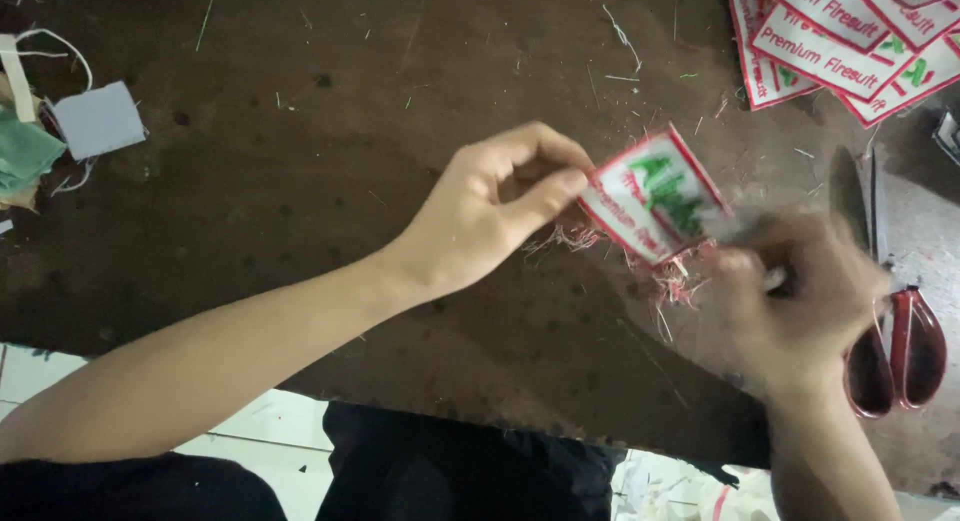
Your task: Trimming loose threads from embroidered patches using small hand snips
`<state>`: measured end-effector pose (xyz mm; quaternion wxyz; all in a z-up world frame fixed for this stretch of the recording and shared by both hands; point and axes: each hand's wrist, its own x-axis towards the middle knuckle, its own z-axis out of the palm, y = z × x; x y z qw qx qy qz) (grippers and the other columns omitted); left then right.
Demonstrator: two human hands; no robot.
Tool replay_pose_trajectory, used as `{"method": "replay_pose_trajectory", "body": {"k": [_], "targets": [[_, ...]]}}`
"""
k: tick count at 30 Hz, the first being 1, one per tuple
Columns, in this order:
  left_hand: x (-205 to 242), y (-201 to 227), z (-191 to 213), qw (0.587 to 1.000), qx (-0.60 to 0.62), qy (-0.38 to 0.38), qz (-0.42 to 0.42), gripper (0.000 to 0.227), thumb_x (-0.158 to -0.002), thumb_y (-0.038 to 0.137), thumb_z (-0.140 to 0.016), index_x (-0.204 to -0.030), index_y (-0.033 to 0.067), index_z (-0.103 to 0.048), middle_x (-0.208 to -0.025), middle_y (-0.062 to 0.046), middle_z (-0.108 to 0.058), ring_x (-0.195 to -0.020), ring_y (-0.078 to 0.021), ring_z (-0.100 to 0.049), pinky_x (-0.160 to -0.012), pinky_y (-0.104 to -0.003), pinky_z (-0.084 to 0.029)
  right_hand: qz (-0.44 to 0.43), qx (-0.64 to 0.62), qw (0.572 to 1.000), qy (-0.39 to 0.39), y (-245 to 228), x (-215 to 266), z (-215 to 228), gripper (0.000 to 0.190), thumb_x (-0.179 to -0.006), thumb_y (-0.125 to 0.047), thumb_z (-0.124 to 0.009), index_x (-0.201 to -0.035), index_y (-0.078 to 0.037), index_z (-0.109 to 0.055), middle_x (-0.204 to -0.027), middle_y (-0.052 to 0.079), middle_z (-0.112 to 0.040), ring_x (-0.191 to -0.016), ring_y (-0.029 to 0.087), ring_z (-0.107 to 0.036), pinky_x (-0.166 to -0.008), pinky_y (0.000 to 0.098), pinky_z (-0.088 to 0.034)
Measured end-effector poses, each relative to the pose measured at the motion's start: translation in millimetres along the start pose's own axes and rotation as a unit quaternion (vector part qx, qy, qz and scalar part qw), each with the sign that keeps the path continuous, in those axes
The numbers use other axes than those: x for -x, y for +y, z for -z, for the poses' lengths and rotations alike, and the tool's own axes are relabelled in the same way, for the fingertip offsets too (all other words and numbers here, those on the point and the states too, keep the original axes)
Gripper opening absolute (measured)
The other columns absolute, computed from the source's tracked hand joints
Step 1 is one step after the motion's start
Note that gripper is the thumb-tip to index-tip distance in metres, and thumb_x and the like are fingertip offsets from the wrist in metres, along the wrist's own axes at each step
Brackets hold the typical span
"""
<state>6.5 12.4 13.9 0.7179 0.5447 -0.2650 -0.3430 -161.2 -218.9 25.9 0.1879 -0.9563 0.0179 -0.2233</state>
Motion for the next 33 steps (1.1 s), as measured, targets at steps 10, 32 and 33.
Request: {"method": "replay_pose_trajectory", "body": {"k": [10, 32, 33], "targets": [[2.7, 6.0, -7.1, 0.998, 0.063, -0.003, 0.02, 0.017, -0.102, 0.015, -0.058, -0.114, 0.0038, -0.057, -0.11, -0.011, -0.069, -0.093, -0.0188, -0.073, -0.085, -0.03, -0.069, -0.296, -0.149, 0.935, -0.129, -45.5, -35.8, -2.2, 0.012, -0.094, -0.019, -0.079, -0.095, -0.009, -0.072, -0.07, -0.006, -0.048, -0.064, 0.005, -0.035, -0.056, 0.0228, -0.03], [-1.6, 50.5, 19.8, 0.957, -0.044, 0.138, -0.252, 0.014, -0.099, 0.01, -0.043, -0.109, 0.0097, -0.052, -0.102, -0.014, -0.071, -0.098, -0.0303, -0.078, -0.078, -0.037, -0.074, -0.36, -0.156, 0.886, -0.248, -30.1, -75.6, 1.9, 0.032, -0.11, -0.029, -0.057, -0.106, -0.003, -0.073, -0.097, 0.002, -0.07, -0.086, 0.01, -0.06, -0.074, 0.0292, -0.05], [-0.3, 47.8, 16.8, 0.957, -0.04, 0.148, -0.246, 0.016, -0.101, 0.021, -0.051, -0.112, 0.0094, -0.053, -0.104, -0.011, -0.068, -0.096, -0.0277, -0.078, -0.077, -0.037, -0.075, -0.343, -0.169, 0.881, -0.28, -49.3, -94.9, -6.7, 0.032, -0.105, -0.033, -0.057, -0.105, -0.006, -0.075, -0.091, 0.001, -0.072, -0.082, 0.008, -0.063, -0.074, 0.028, -0.052]]}}
